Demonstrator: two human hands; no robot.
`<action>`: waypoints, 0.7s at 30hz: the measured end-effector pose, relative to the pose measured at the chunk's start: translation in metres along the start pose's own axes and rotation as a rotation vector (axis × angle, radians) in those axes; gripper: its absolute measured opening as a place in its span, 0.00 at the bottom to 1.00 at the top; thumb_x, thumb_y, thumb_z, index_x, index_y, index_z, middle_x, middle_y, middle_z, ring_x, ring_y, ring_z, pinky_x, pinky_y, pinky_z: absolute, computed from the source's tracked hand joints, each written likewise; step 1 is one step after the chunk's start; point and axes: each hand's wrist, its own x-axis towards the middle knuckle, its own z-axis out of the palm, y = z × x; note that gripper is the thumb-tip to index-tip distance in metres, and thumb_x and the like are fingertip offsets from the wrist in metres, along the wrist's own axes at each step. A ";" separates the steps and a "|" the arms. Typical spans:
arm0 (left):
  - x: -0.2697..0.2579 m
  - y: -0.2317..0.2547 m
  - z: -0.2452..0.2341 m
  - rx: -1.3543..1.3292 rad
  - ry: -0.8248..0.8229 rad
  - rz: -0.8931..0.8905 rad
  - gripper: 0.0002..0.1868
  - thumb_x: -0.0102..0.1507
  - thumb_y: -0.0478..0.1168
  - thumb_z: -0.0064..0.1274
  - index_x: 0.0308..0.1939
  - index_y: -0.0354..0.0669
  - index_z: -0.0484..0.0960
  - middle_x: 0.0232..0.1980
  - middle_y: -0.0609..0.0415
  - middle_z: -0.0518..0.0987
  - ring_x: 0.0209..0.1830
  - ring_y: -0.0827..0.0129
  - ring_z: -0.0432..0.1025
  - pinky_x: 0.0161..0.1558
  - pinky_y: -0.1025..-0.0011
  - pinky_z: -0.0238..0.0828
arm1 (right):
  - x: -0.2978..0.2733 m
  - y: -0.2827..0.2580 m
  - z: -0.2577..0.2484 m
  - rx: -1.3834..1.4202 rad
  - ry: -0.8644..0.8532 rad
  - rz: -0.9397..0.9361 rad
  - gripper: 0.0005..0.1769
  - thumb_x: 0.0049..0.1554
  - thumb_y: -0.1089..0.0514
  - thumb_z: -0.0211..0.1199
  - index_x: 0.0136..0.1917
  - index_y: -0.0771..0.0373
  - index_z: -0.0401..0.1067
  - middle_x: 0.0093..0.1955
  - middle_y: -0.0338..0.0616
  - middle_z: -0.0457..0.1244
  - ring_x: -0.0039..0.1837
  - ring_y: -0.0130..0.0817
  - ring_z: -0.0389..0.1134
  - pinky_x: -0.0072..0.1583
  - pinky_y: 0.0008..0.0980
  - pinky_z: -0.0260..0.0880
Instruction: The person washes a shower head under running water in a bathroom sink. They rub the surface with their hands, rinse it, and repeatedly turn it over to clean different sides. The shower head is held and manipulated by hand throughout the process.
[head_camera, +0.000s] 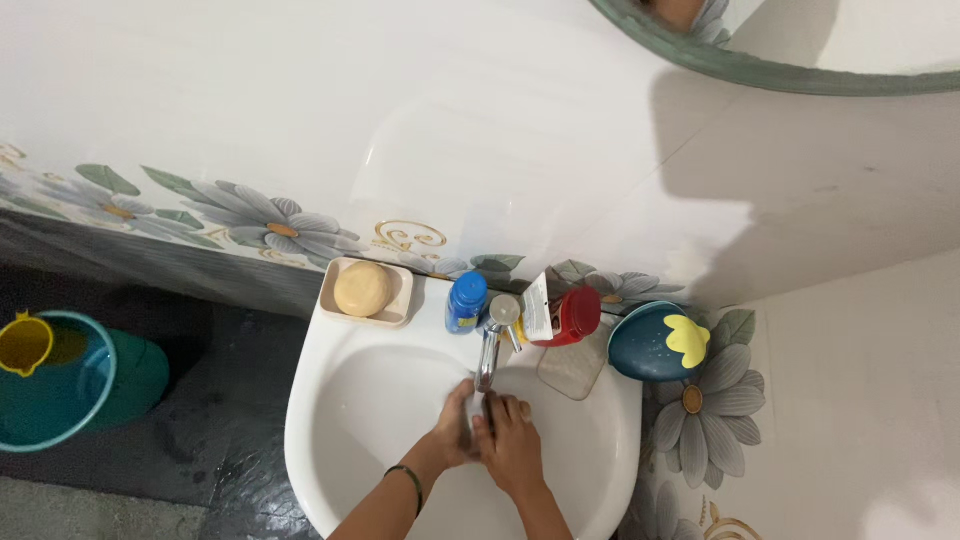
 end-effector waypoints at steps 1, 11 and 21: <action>-0.007 0.002 -0.004 0.033 0.011 -0.008 0.37 0.55 0.72 0.41 0.62 0.58 0.69 0.62 0.47 0.72 0.61 0.50 0.67 0.60 0.35 0.59 | 0.006 0.000 0.003 -0.029 -0.099 0.026 0.29 0.63 0.39 0.49 0.62 0.65 0.69 0.59 0.53 0.65 0.61 0.53 0.66 0.56 0.48 0.70; -0.051 0.033 -0.031 0.072 0.089 0.035 0.35 0.53 0.68 0.48 0.56 0.52 0.77 0.55 0.44 0.77 0.54 0.51 0.71 0.56 0.46 0.70 | 0.046 -0.004 0.075 0.419 -0.079 0.623 0.25 0.59 0.41 0.55 0.49 0.66 0.76 0.44 0.54 0.72 0.48 0.46 0.75 0.53 0.43 0.73; -0.060 0.036 -0.020 0.089 -0.111 0.051 0.29 0.55 0.57 0.47 0.51 0.40 0.79 0.45 0.45 0.80 0.47 0.52 0.74 0.55 0.32 0.73 | 0.000 -0.009 0.020 0.635 -0.093 0.526 0.18 0.57 0.54 0.61 0.59 0.60 0.76 0.41 0.45 0.73 0.43 0.40 0.76 0.49 0.38 0.76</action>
